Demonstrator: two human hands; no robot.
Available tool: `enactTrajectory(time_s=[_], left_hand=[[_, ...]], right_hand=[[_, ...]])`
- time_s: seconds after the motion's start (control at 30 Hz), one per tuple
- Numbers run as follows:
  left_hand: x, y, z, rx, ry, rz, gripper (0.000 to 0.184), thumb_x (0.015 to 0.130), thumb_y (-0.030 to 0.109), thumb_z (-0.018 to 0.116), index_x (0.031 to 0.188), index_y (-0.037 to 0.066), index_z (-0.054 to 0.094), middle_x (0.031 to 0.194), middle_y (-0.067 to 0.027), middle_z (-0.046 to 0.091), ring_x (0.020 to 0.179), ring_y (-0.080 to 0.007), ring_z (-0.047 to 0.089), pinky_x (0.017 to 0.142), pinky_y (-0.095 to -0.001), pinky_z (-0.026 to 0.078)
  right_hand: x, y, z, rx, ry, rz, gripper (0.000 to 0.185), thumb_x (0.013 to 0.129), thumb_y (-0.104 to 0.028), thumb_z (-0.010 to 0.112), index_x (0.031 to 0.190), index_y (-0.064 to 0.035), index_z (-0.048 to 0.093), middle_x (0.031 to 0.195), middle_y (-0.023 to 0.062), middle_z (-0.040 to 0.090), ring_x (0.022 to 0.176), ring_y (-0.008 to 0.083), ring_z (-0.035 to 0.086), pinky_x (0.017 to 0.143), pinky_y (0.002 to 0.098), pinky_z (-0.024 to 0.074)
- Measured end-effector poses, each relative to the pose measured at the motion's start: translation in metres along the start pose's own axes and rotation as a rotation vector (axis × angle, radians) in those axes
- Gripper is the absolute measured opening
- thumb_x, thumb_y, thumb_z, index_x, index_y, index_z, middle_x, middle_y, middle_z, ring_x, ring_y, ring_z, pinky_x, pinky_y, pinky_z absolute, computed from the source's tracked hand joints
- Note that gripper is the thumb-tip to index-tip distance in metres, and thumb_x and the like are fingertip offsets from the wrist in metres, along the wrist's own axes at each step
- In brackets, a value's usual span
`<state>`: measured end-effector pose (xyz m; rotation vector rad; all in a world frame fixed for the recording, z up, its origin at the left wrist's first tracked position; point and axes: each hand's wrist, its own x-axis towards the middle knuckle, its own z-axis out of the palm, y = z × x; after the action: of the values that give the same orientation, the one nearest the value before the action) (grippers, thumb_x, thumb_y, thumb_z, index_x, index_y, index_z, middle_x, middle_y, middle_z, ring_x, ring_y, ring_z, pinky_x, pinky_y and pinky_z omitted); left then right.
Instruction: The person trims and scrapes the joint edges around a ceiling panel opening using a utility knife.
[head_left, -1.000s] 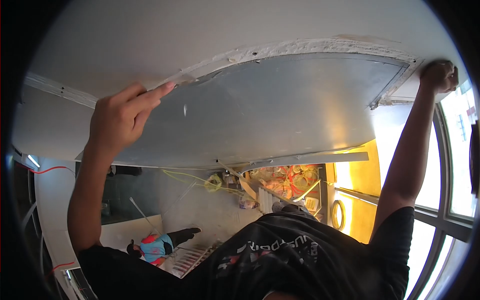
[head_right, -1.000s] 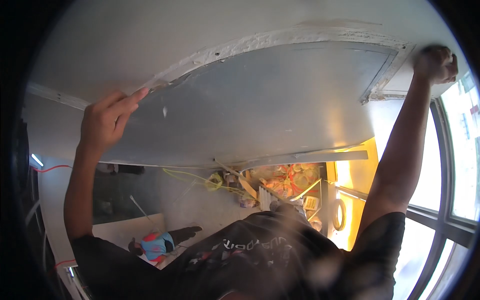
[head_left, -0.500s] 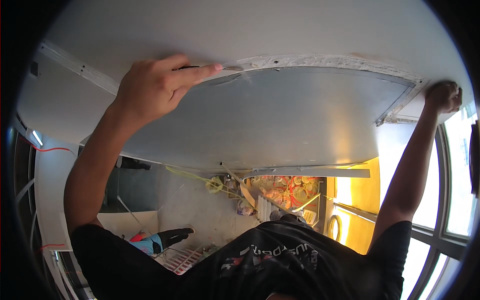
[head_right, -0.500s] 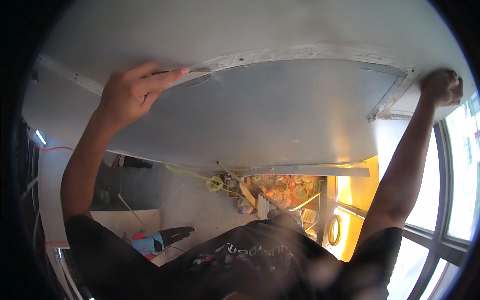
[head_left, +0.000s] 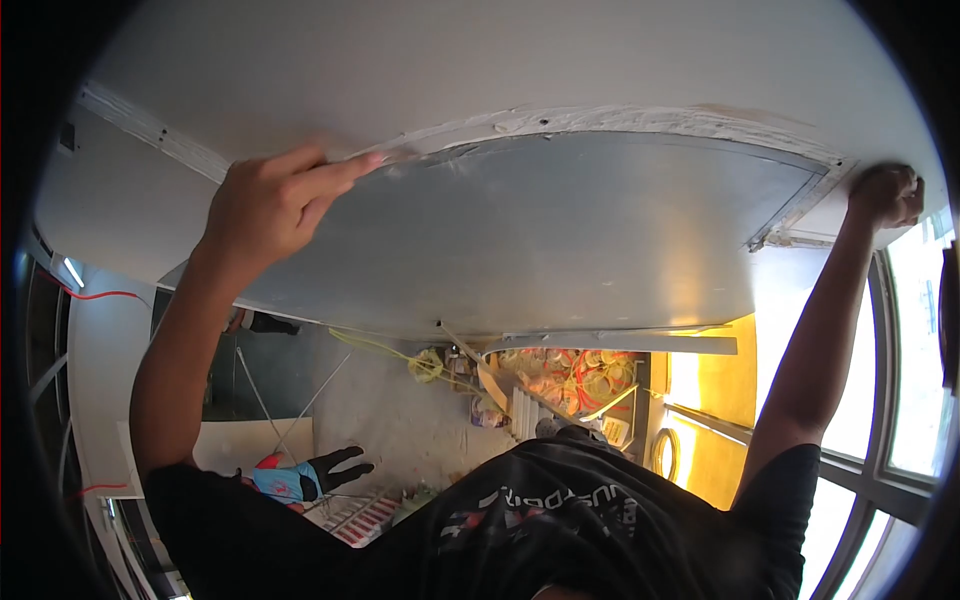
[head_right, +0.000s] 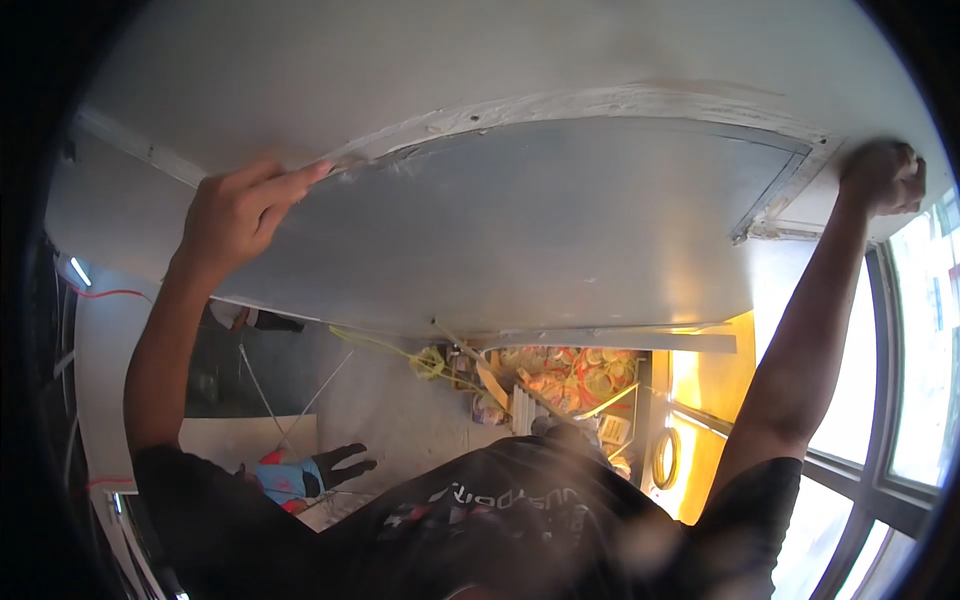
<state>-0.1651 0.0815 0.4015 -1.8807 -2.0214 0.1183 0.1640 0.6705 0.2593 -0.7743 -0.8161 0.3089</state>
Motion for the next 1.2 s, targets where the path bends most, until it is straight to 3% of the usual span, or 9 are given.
enactTrajectory(time_s=[0.07, 0.17, 0.37, 0.57, 0.63, 0.73, 1.03, 1.2], left_hand=[[-0.013, -0.004, -0.002, -0.001, -0.012, -0.063, 0.053, 0.086, 0.005, 0.075, 0.132, 0.032, 0.070, 0.074, -0.0003, 0.065, 0.059, -0.0156, 0.062, 0.054, -0.0319, 0.051], [0.000, 0.013, -0.017, -0.073, 0.048, 0.009, 0.057, 0.084, -0.002, 0.074, 0.132, 0.028, 0.071, 0.079, -0.0041, 0.066, 0.061, -0.0187, 0.062, 0.054, -0.0340, 0.049], [0.027, 0.013, -0.007, 0.023, 0.015, 0.091, 0.055, 0.086, 0.001, 0.074, 0.132, 0.030, 0.070, 0.076, -0.0026, 0.063, 0.059, -0.0178, 0.058, 0.054, -0.0349, 0.048], [0.026, 0.005, 0.006, 0.060, 0.056, 0.081, 0.056, 0.086, 0.001, 0.074, 0.133, 0.032, 0.070, 0.074, -0.0015, 0.061, 0.056, -0.0169, 0.055, 0.052, -0.0344, 0.047], [0.023, 0.005, 0.008, 0.068, 0.080, 0.086, 0.056, 0.086, 0.002, 0.074, 0.133, 0.032, 0.070, 0.074, -0.0016, 0.061, 0.056, -0.0170, 0.055, 0.052, -0.0345, 0.047], [0.019, 0.002, 0.011, 0.067, 0.096, 0.086, 0.055, 0.086, 0.003, 0.074, 0.133, 0.031, 0.070, 0.074, -0.0022, 0.060, 0.057, -0.0177, 0.055, 0.053, -0.0347, 0.048], [0.002, -0.005, 0.011, -0.012, 0.032, -0.008, 0.054, 0.087, 0.003, 0.074, 0.134, 0.029, 0.069, 0.077, -0.0054, 0.062, 0.061, -0.0200, 0.058, 0.056, -0.0350, 0.049], [-0.029, -0.025, 0.010, 0.048, -0.062, -0.037, 0.053, 0.087, 0.006, 0.075, 0.134, 0.031, 0.069, 0.072, -0.0011, 0.062, 0.057, -0.0164, 0.059, 0.053, -0.0330, 0.050]], right_hand=[[0.007, 0.013, 0.001, -0.111, 0.001, -0.067, 0.040, 0.097, -0.032, 0.059, 0.122, -0.0008, 0.063, 0.129, 0.0235, 0.046, 0.115, 0.0325, 0.052, 0.098, 0.0478, 0.0492], [0.005, 0.014, 0.002, -0.061, -0.013, -0.063, 0.043, 0.097, -0.034, 0.058, 0.122, -0.0004, 0.064, 0.128, 0.0258, 0.048, 0.117, 0.0344, 0.051, 0.100, 0.0487, 0.0463], [-0.002, 0.002, 0.003, 0.001, 0.016, -0.060, 0.047, 0.096, -0.038, 0.058, 0.122, 0.0007, 0.064, 0.127, 0.0259, 0.050, 0.118, 0.0360, 0.051, 0.102, 0.0499, 0.0433], [0.019, 0.038, 0.003, -0.186, -0.019, -0.171, 0.051, 0.095, -0.041, 0.057, 0.121, 0.0017, 0.064, 0.124, 0.0251, 0.052, 0.113, 0.0372, 0.053, 0.102, 0.0518, 0.0431], [0.008, 0.023, 0.004, -0.007, 0.024, -0.122, 0.047, 0.095, -0.039, 0.060, 0.117, 0.0013, 0.065, 0.121, 0.0231, 0.054, 0.110, 0.0337, 0.055, 0.096, 0.0506, 0.0472], [0.019, 0.048, 0.011, -0.084, 0.107, -0.246, 0.041, 0.095, -0.036, 0.062, 0.112, 0.0006, 0.066, 0.117, 0.0222, 0.055, 0.106, 0.0295, 0.058, 0.086, 0.0465, 0.0519], [0.043, 0.067, 0.009, 0.096, -0.076, 0.080, 0.044, 0.096, -0.036, 0.057, 0.118, 0.0016, 0.065, 0.121, 0.0240, 0.051, 0.102, 0.0314, 0.059, 0.084, 0.0454, 0.0545], [0.007, 0.011, 0.002, -0.022, -0.040, -0.010, 0.046, 0.096, -0.037, 0.055, 0.121, 0.0008, 0.063, 0.127, 0.0244, 0.047, 0.112, 0.0339, 0.054, 0.093, 0.0492, 0.0504]])
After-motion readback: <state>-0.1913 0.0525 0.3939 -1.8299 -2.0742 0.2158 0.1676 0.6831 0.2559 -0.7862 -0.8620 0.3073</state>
